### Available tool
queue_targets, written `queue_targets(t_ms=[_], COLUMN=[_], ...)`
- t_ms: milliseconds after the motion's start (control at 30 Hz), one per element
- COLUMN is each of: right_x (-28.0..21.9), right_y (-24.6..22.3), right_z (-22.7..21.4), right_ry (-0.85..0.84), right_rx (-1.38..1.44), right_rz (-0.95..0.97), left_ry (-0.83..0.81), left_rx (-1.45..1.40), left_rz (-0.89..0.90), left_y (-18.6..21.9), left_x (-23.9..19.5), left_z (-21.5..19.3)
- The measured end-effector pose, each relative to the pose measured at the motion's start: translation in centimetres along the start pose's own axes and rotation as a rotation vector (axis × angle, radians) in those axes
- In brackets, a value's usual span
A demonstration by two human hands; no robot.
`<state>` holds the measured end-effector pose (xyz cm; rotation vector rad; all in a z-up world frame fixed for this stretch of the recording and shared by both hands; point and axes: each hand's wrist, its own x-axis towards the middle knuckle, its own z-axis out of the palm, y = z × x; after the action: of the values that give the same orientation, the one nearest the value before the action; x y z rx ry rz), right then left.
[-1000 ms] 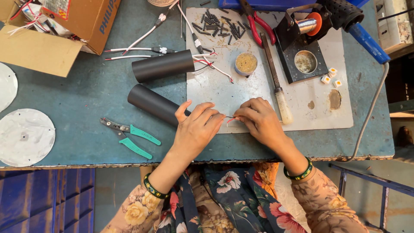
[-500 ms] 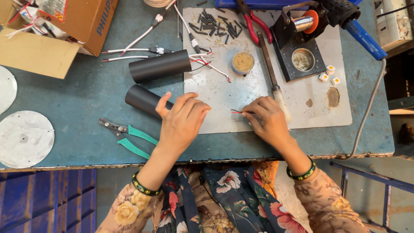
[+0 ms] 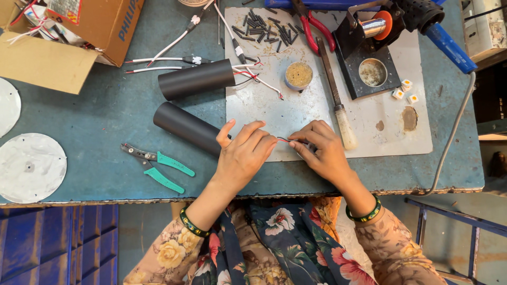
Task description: The person solders wires to a small white electrical component using a soldering iron and solder wire. They handle black cylindrical objects and red and black wires, placing the soldered component into a cylinder and continuing to solder additional wires.
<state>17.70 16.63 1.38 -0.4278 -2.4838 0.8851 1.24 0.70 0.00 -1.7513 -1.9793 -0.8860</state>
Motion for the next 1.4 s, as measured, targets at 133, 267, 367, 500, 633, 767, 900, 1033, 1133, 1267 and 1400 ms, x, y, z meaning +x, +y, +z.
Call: queue_targets(t_ms=[133, 267, 367, 500, 633, 767, 900, 1033, 1133, 1267, 1400], right_x=[-0.4, -1.1, -1.2, -1.3, -0.2, 3.3, 7.9, 12.3, 14.4, 15.3, 15.6], right_y=[0.1, 0.6, 1.2, 1.1, 0.2, 0.1, 0.5, 1.1, 1.9, 3.1, 3.9], right_z=[0.3, 0.5, 0.2, -0.7, -2.1, -5.1, -8.1, -8.7, -7.6, -5.9, -4.9], right_ry=[-0.021, -0.022, 0.022, 0.052, 0.029, -0.048, -0.177, -0.190, -0.235, -0.267, -0.311], right_rx=[0.144, 0.206, 0.245, 0.208, -0.023, -0.296, -0.688, -0.828, -0.870, -0.878, -0.909], right_rz=[0.121, 0.145, 0.172, 0.174, 0.095, 0.016, -0.059, -0.121, -0.129, -0.144, -0.107], left_ry=[-0.054, -0.105, -0.117, -0.041, 0.007, 0.065, 0.134, 0.170, 0.163, 0.165, 0.171], left_rx=[-0.068, -0.194, -0.230, -0.161, -0.153, -0.093, -0.067, -0.050, -0.078, -0.081, -0.090], left_rz=[-0.040, -0.119, -0.174, -0.189, -0.148, -0.150, -0.215, -0.238, -0.306, -0.289, -0.292], left_y=[0.0, 0.2, -0.1, 0.1, 0.8, -0.1, -0.4, 0.3, 0.3, 0.2, 0.1], left_x=[0.0, 0.0, 0.1, 0.0, -0.9, -2.8, -5.5, -7.2, -7.7, -7.7, -7.7], left_z=[0.0, -0.3, -1.2, -2.7, -3.5, -4.0, -4.5, -4.1, -3.7, -3.6, -3.7])
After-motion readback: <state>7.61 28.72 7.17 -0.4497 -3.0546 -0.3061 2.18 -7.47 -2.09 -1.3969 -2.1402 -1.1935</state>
